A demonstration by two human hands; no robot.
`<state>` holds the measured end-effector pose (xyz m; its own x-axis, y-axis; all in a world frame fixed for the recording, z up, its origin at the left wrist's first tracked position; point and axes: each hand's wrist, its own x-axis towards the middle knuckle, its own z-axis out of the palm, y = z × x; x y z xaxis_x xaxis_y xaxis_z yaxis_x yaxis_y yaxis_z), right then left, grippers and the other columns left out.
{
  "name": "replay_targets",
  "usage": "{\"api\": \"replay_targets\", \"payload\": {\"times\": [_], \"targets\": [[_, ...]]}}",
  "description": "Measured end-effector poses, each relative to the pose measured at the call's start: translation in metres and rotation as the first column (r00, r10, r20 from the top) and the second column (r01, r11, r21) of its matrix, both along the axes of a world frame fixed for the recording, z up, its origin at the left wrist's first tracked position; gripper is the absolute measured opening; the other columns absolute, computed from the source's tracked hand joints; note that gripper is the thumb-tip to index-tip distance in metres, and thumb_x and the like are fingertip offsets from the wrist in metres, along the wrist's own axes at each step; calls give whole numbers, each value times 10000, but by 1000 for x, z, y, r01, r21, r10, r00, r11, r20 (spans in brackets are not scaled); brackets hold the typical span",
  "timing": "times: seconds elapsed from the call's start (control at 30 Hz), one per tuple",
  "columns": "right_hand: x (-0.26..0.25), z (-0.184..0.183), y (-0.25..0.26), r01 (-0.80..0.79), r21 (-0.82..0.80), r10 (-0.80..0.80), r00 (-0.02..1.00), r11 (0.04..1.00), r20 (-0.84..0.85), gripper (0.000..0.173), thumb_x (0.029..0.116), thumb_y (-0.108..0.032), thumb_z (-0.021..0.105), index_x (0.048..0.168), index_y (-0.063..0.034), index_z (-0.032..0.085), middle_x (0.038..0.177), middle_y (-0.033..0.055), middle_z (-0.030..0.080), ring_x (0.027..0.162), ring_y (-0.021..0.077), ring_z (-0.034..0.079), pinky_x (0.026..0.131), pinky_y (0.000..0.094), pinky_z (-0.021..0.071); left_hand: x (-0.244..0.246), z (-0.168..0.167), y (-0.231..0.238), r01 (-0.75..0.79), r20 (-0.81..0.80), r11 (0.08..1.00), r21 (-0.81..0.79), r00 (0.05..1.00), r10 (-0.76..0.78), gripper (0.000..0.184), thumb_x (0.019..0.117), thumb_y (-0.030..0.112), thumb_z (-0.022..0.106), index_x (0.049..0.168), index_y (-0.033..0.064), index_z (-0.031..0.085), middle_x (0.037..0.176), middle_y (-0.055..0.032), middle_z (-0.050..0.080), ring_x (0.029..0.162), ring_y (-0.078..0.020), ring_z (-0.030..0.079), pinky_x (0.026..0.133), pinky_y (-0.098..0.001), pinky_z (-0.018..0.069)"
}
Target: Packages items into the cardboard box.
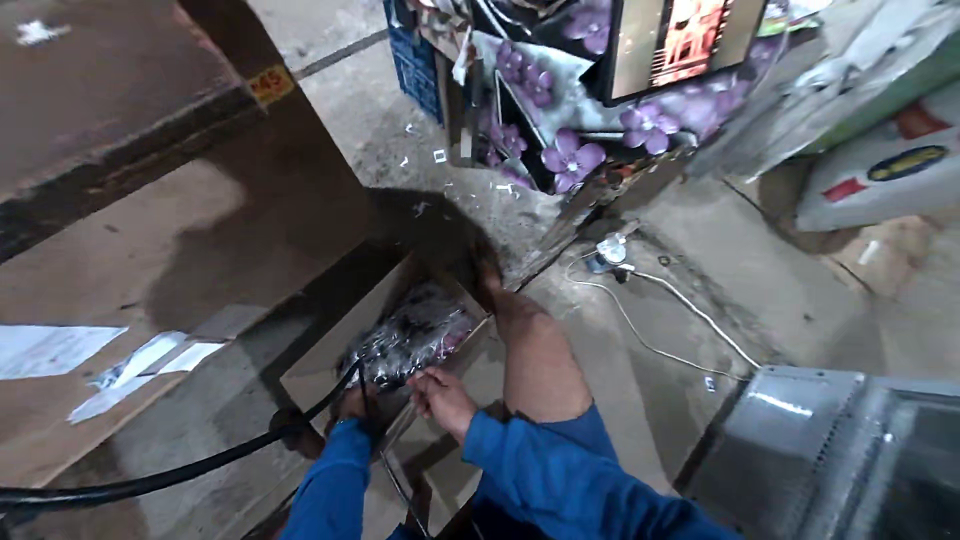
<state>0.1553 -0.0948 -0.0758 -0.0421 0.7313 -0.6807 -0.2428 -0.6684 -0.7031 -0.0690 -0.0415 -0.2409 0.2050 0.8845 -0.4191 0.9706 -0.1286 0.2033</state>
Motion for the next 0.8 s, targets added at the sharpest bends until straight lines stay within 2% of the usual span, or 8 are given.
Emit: {"api": "replay_targets", "payload": {"times": [0.1,0.23,0.33,0.4,0.47,0.57,0.67,0.8], "targets": [[-5,-3,0,-57,27,57,998,998,-2,366,1113,-300,447,1275,-21,621,993,97,674,783,155,644,724,326,557,-1,-2,29,-173,89,963,-205,977,195,298,1006,222,600,1271,131,701,1223,-189,698,1164,-394,648,1017,-627,477],[-9,-14,-3,-229,71,220,969,971,111,396,1103,-338,456,1318,-43,610,1127,148,678,915,217,663,829,406,550,14,47,24,-313,378,944,-108,865,330,281,1019,140,593,1277,86,690,1173,-177,714,1058,-335,697,966,-565,534],[-15,-23,-4,-378,108,333,896,920,295,431,1092,-358,471,1373,-60,603,1318,183,643,1204,284,634,1050,498,498,24,76,-1,-466,675,866,-178,583,452,240,995,89,613,1208,48,714,1174,-127,723,1033,-235,698,925,-468,567],[-21,-31,-4,-416,88,372,875,905,310,500,1083,-416,470,1422,-61,567,1371,198,620,1278,316,598,1096,536,461,34,95,-25,-477,797,819,-320,332,505,282,988,17,584,1254,0,678,1233,-126,706,1063,-206,693,927,-408,578],[-27,-41,-5,-423,58,396,882,904,255,564,1080,-477,449,1449,-59,537,1390,213,606,1289,336,590,1104,558,449,42,110,-51,-441,842,821,-362,223,491,332,986,-16,564,1310,-24,635,1286,-145,680,1102,-221,685,956,-405,573],[-34,-49,-11,-353,7,348,927,936,139,584,1077,-519,435,1420,-63,557,1326,220,633,1201,347,635,1020,568,502,46,110,-81,-459,838,869,-187,387,385,383,922,-16,661,1305,9,671,1293,-129,690,1093,-195,705,955,-385,588],[-36,-57,-18,-285,38,277,951,958,137,462,1048,-358,587,1387,-45,579,1295,200,654,1168,309,659,1012,524,530,49,113,-97,-462,764,887,-22,564,313,403,888,-12,714,1286,41,692,1350,-138,649,1129,-218,684,960,-409,582],[-32,-56,-24,-173,96,155,973,980,171,340,999,-160,655,1316,-39,643,1232,172,690,1092,271,688,979,473,557,43,105,-101,-536,741,844,16,573,349,459,866,46,778,1314,90,689,1313,-143,658,1054,-238,702,915,-440,595]]}}
